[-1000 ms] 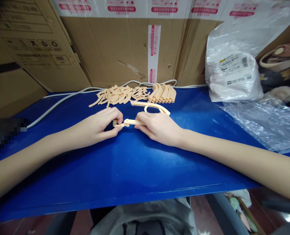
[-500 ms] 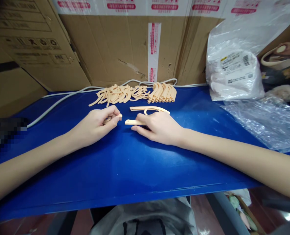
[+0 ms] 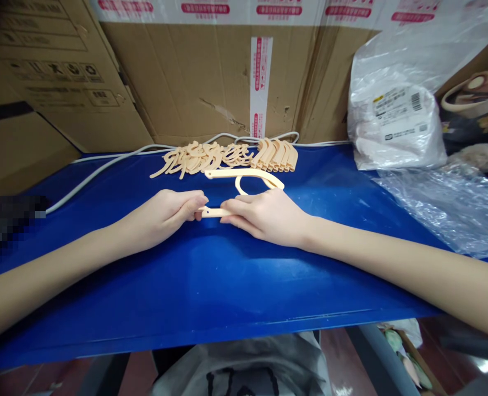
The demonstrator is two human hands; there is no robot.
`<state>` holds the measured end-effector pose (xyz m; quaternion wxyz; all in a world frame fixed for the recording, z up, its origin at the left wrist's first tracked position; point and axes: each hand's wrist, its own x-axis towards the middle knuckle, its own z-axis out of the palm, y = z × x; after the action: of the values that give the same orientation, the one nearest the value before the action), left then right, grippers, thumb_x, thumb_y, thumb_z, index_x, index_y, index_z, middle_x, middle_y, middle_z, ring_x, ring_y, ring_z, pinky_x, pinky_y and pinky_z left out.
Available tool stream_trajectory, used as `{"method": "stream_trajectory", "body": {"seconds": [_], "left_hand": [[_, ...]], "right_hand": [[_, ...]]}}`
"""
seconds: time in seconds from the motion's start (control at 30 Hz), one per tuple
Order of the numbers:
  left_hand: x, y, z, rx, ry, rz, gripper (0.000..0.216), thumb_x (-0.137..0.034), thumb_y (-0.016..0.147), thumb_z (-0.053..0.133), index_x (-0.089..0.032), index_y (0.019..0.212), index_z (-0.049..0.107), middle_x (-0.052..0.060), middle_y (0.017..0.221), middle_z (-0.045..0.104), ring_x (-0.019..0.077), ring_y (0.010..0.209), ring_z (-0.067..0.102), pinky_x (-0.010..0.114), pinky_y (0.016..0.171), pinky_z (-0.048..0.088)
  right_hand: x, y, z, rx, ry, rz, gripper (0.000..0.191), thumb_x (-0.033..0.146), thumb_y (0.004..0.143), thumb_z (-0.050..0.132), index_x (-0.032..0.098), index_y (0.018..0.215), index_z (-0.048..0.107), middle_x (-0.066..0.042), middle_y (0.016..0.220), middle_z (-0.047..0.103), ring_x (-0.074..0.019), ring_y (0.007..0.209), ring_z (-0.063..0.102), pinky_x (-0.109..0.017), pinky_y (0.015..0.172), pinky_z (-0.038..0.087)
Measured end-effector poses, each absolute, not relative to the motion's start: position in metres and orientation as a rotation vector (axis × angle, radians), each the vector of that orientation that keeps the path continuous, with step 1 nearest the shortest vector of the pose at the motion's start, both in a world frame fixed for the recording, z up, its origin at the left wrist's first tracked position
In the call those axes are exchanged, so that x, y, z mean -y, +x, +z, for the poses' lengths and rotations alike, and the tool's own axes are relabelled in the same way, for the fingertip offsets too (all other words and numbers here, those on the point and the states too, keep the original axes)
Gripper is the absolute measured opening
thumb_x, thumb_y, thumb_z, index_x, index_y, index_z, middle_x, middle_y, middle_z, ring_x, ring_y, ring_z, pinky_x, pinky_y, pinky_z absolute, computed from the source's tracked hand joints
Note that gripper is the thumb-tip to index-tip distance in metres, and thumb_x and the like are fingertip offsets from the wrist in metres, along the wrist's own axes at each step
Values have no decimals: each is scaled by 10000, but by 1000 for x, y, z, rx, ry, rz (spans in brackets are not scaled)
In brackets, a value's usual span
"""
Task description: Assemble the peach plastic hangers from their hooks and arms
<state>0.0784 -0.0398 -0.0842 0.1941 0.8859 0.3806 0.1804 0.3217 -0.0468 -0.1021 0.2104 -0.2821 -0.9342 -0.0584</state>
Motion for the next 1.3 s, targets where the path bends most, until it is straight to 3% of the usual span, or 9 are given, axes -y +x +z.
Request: {"method": "stream_trajectory", "body": {"seconds": [0.23, 0.37, 0.5, 0.7, 1.3], "left_hand": [[47, 83, -81, -1075, 2407, 527, 504, -492, 1035, 257, -199, 674, 450, -32, 605, 491, 120, 557, 450, 272, 569, 326], [47, 84, -79, -1154, 2388, 550, 401, -549, 969, 430, -221, 744, 379, -61, 606, 432, 112, 539, 405, 263, 530, 298], [45, 82, -79, -1095, 2433, 471, 324, -472, 946, 509, -236, 803, 338, -73, 636, 442, 113, 537, 420, 255, 530, 304], [43, 81, -82, -1077, 2531, 334, 343, -508, 971, 486, -239, 804, 355, -67, 614, 462, 134, 526, 433, 263, 524, 270], [47, 81, -75, -1105, 2673, 147, 326, -427, 1029, 369, -231, 770, 392, -28, 609, 491, 154, 510, 433, 280, 530, 261]], "right_hand": [[46, 322, -101, 2519, -847, -44, 351, 394, 1041, 428, 168, 996, 691, -32, 828, 744, -151, 738, 688, -245, 638, 421], [46, 321, -101, 2521, -826, -39, 335, 377, 1040, 436, 164, 1028, 694, -32, 878, 759, -153, 772, 702, -247, 648, 426], [47, 321, -101, 2537, -880, -52, 344, 383, 1040, 439, 159, 1063, 699, -31, 851, 761, -155, 740, 706, -251, 629, 426], [49, 321, -102, 2521, -822, -280, 350, 392, 1049, 420, 204, 1146, 699, -31, 1010, 787, -154, 775, 724, -255, 608, 416], [54, 320, -103, 2510, -799, -545, 436, 433, 1066, 351, 223, 1102, 731, -9, 840, 772, -118, 677, 687, -260, 556, 358]]}}
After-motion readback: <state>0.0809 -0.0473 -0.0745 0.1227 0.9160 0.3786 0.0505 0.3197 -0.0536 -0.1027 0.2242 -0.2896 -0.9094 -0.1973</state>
